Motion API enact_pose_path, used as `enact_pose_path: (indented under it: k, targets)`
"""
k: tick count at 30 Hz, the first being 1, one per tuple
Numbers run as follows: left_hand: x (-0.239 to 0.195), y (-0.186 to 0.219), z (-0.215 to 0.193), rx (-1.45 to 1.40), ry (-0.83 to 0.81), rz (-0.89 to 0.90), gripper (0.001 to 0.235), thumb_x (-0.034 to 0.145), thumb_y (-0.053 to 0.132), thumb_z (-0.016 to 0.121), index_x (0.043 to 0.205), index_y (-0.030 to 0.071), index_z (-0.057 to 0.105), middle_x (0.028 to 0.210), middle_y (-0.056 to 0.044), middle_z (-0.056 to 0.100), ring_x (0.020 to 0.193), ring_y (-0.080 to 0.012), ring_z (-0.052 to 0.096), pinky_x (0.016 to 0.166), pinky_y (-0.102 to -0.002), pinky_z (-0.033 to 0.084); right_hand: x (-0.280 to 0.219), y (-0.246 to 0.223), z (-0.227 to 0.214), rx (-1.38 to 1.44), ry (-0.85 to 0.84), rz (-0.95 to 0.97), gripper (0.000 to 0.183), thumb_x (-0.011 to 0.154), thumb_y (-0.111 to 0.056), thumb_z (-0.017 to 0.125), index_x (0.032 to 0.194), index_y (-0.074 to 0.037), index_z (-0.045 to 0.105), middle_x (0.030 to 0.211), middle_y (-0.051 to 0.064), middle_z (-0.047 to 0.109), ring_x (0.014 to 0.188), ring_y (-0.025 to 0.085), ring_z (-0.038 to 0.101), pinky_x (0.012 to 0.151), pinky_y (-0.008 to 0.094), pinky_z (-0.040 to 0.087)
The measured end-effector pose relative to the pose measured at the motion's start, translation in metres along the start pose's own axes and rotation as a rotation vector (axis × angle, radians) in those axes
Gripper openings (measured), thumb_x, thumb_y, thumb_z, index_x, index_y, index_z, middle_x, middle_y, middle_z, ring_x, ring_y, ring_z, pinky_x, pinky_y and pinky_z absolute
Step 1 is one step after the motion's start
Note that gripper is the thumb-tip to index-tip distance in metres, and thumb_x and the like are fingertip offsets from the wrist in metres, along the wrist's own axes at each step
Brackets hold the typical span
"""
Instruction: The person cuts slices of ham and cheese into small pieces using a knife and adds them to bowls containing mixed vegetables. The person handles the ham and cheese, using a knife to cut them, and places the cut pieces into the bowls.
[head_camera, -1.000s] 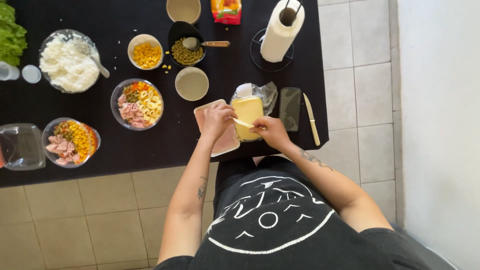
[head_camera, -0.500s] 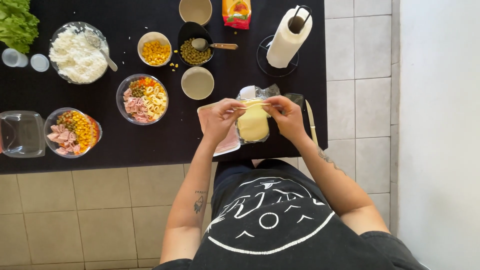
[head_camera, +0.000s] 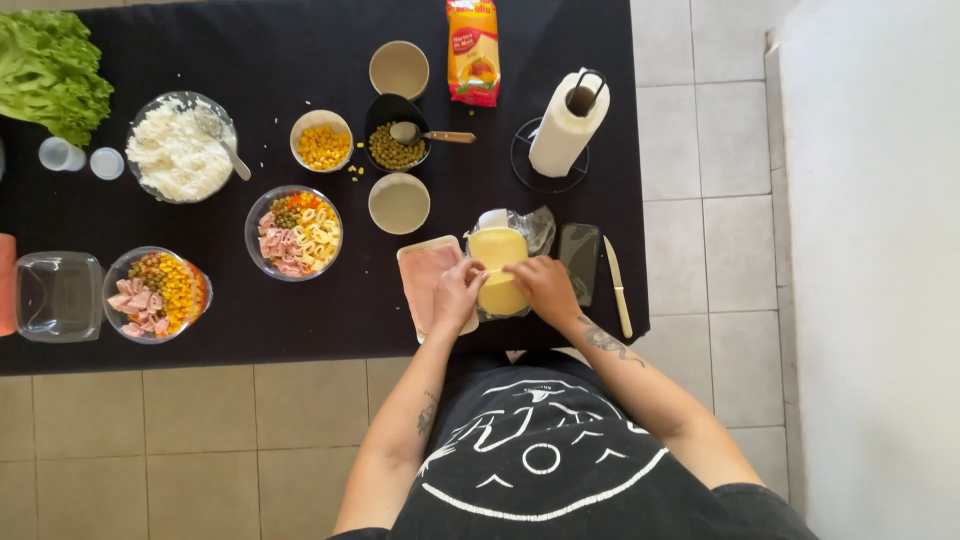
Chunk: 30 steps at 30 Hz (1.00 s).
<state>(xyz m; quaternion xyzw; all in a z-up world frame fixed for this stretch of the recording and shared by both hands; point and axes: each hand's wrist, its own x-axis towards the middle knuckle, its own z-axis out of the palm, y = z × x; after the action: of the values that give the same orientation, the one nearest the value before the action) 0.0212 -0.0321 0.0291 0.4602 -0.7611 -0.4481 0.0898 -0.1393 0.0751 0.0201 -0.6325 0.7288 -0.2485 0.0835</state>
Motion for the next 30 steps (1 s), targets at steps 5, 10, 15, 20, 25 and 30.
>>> enact_pose_path:
  k: [5, 10, 15, 20, 25, 30]
  targets:
    - [0.01, -0.025, 0.024, 0.139, 0.007, 0.03, 0.009, 0.083, 0.036, 0.063, 0.09, 0.03, 0.065, 0.08, 0.003, 0.066, 0.083, -0.0233, 0.063, 0.075, -0.037, 0.049, -0.009, 0.012, 0.02, -0.179, -0.028, -0.071, 0.02, 0.081, -0.028, 0.064, 0.1, -0.027, 0.06, 0.087, -0.005, 0.058, 0.089, 0.016, 0.057, 0.076, 0.031, 0.044]
    - [0.001, -0.016, 0.016, 0.309, 0.0, 0.152, 0.024, 0.071, 0.042, 0.074, 0.088, 0.031, 0.063, 0.097, 0.007, 0.058, 0.097, -0.0217, 0.056, 0.079, -0.039, 0.046, -0.015, 0.022, 0.035, -0.219, 0.039, -0.083, 0.018, 0.08, -0.035, 0.063, 0.096, -0.028, 0.059, 0.103, -0.004, 0.055, 0.103, 0.02, 0.052, 0.08, 0.032, 0.043]
    - [0.004, -0.041, 0.038, 0.472, 0.045, 0.393, 0.02, 0.072, 0.037, 0.072, 0.086, 0.031, 0.058, 0.078, 0.011, 0.052, 0.083, -0.0141, 0.055, 0.072, -0.032, 0.044, -0.027, 0.025, 0.046, -0.3, -0.055, -0.108, 0.008, 0.09, -0.037, 0.051, 0.092, -0.029, 0.054, 0.091, -0.011, 0.051, 0.104, 0.011, 0.048, 0.088, 0.029, 0.034]
    - [0.002, -0.036, 0.028, 0.408, 0.01, 0.357, 0.021, 0.069, 0.039, 0.073, 0.082, 0.03, 0.059, 0.075, 0.009, 0.052, 0.081, -0.0171, 0.057, 0.069, -0.033, 0.047, -0.024, 0.023, 0.037, -0.24, -0.075, -0.06, 0.015, 0.084, -0.041, 0.058, 0.091, -0.028, 0.054, 0.089, -0.008, 0.052, 0.098, 0.012, 0.051, 0.083, 0.029, 0.038]
    - [0.006, -0.043, 0.033, 0.352, -0.015, 0.354, 0.019, 0.068, 0.037, 0.074, 0.078, 0.028, 0.061, 0.072, 0.009, 0.053, 0.079, -0.0177, 0.058, 0.067, -0.034, 0.047, -0.018, 0.021, 0.031, -0.149, -0.14, -0.028, 0.016, 0.083, -0.04, 0.06, 0.088, -0.026, 0.054, 0.088, -0.008, 0.051, 0.097, 0.013, 0.05, 0.082, 0.031, 0.037]
    - [0.006, -0.04, 0.034, 0.327, 0.018, 0.328, 0.017, 0.072, 0.038, 0.072, 0.076, 0.026, 0.06, 0.073, 0.005, 0.054, 0.077, -0.0219, 0.059, 0.066, -0.035, 0.049, -0.011, 0.025, 0.033, -0.038, -0.138, -0.064, 0.012, 0.087, -0.031, 0.055, 0.094, -0.021, 0.056, 0.077, 0.0, 0.051, 0.079, 0.023, 0.056, 0.067, 0.035, 0.045]
